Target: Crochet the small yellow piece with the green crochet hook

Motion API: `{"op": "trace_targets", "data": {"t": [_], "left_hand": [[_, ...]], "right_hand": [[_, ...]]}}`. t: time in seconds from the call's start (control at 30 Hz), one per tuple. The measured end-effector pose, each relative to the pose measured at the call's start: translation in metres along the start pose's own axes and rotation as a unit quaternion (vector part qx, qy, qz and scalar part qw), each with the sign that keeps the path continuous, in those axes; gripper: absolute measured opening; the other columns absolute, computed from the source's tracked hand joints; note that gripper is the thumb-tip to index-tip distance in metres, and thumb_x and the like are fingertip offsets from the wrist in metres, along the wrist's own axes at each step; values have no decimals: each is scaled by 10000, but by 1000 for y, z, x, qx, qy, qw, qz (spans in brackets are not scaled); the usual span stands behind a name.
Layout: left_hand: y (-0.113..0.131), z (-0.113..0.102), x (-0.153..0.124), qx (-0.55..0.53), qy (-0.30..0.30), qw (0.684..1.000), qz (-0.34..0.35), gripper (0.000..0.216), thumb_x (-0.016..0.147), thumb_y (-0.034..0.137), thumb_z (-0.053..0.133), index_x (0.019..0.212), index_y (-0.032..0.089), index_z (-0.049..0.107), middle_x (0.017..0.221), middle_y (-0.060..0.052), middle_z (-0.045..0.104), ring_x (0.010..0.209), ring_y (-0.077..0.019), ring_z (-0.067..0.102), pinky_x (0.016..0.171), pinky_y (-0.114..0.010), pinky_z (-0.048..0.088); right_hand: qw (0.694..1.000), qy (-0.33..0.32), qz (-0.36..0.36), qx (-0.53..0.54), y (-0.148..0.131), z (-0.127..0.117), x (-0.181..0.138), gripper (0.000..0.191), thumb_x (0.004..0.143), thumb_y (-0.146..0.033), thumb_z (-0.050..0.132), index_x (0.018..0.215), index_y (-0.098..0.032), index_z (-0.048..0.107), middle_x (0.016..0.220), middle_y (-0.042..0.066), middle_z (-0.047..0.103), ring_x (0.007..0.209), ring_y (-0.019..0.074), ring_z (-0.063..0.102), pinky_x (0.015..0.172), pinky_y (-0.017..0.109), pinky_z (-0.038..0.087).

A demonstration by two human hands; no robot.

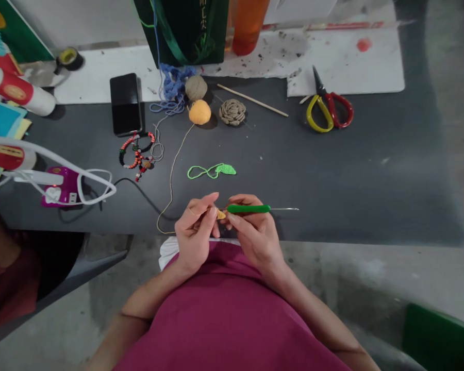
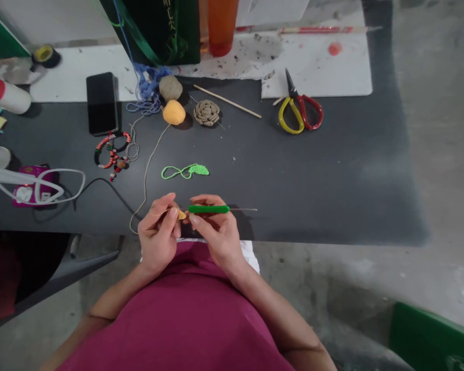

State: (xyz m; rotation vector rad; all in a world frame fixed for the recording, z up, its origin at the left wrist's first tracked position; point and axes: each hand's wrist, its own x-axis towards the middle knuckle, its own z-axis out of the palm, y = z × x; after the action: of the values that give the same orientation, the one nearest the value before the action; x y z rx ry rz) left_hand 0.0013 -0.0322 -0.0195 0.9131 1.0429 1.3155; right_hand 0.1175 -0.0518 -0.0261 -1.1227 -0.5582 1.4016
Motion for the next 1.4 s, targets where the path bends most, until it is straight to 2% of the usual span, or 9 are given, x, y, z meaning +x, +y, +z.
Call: {"op": "trace_targets", "data": {"t": [0.37, 0.57, 0.73, 0.83, 0.93, 1.07, 1.17, 1.3, 1.4], "left_hand": [[-6, -1, 1, 79, -4, 997, -21, 230, 907, 308, 737, 1117, 377, 802, 806, 30, 650, 453, -41, 433, 415, -212, 420], [-3, 5, 6, 54, -23, 995, -78, 330, 881, 340, 768, 1209, 376, 765, 810, 44, 674, 447, -31, 424, 428, -191, 423], [-1, 10, 11, 13, -64, 991, -114, 501, 890, 309, 765, 1367, 417, 655, 797, 59, 690, 470, -32, 475, 449, -162, 424], [-1, 11, 12, -3, -76, 990, -115, 495, 889, 395, 756, 1373, 351, 665, 777, 35, 691, 480, -53, 493, 456, -180, 435], [-1, 8, 12, -20, -83, 988, -126, 455, 952, 487, 649, 1363, 294, 680, 829, -18, 725, 582, -91, 567, 571, -221, 508], [-2, 5, 11, -20, -101, 987, -122, 525, 852, 333, 803, 1361, 335, 673, 845, 18, 709, 760, -104, 625, 767, -244, 552], [-2, 4, 11, -33, -97, 987, -125, 592, 800, 229, 847, 1348, 373, 676, 823, 46, 699, 757, -80, 617, 785, -218, 543], [-1, 6, 11, -40, -77, 985, -147, 641, 779, 211, 861, 1373, 344, 663, 828, 31, 731, 742, -83, 630, 753, -204, 542], [0, 6, 12, -48, -79, 981, -171, 659, 773, 216, 863, 1390, 311, 652, 812, 30, 735, 737, -85, 633, 759, -206, 542]], "right_hand": [[1000, -14, 10, 22, 3, -11, 9, 316, 726, -361, 891, 980, -273, 725, 806, -43, 736, 639, 104, 693, 589, 225, 577], [992, -4, -116, -48, -2, -16, 8, 103, 902, -300, 736, 1000, -303, 765, 977, 0, 809, 909, 157, 756, 766, 301, 625], [980, 1, -191, -63, -4, -18, 8, 188, 865, -178, 762, 986, -320, 783, 930, -11, 831, 876, 175, 758, 777, 353, 631], [982, 6, -185, -40, -1, -20, 8, 163, 877, -193, 756, 972, -323, 784, 904, -12, 828, 864, 170, 752, 764, 339, 620], [987, 7, -157, -19, 2, -20, 8, 118, 882, -235, 763, 963, -321, 777, 888, -16, 818, 847, 164, 750, 744, 323, 614], [987, 3, -155, -34, 1, -19, 8, 123, 879, -226, 763, 977, -301, 761, 883, -9, 814, 848, 169, 753, 725, 323, 614], [974, 5, -212, -84, 0, -19, 7, 192, 883, -155, 735, 1011, -297, 756, 900, -1, 823, 868, 177, 752, 724, 334, 615], [921, 7, -343, -183, 5, -21, 5, 370, 866, -33, 697, 1086, -323, 760, 1034, 8, 839, 893, 185, 767, 758, 368, 607], [916, 34, -361, -174, 12, -19, 6, 382, 859, -48, 718, 1083, -355, 763, 1082, -3, 836, 899, 194, 778, 750, 383, 604]]}}
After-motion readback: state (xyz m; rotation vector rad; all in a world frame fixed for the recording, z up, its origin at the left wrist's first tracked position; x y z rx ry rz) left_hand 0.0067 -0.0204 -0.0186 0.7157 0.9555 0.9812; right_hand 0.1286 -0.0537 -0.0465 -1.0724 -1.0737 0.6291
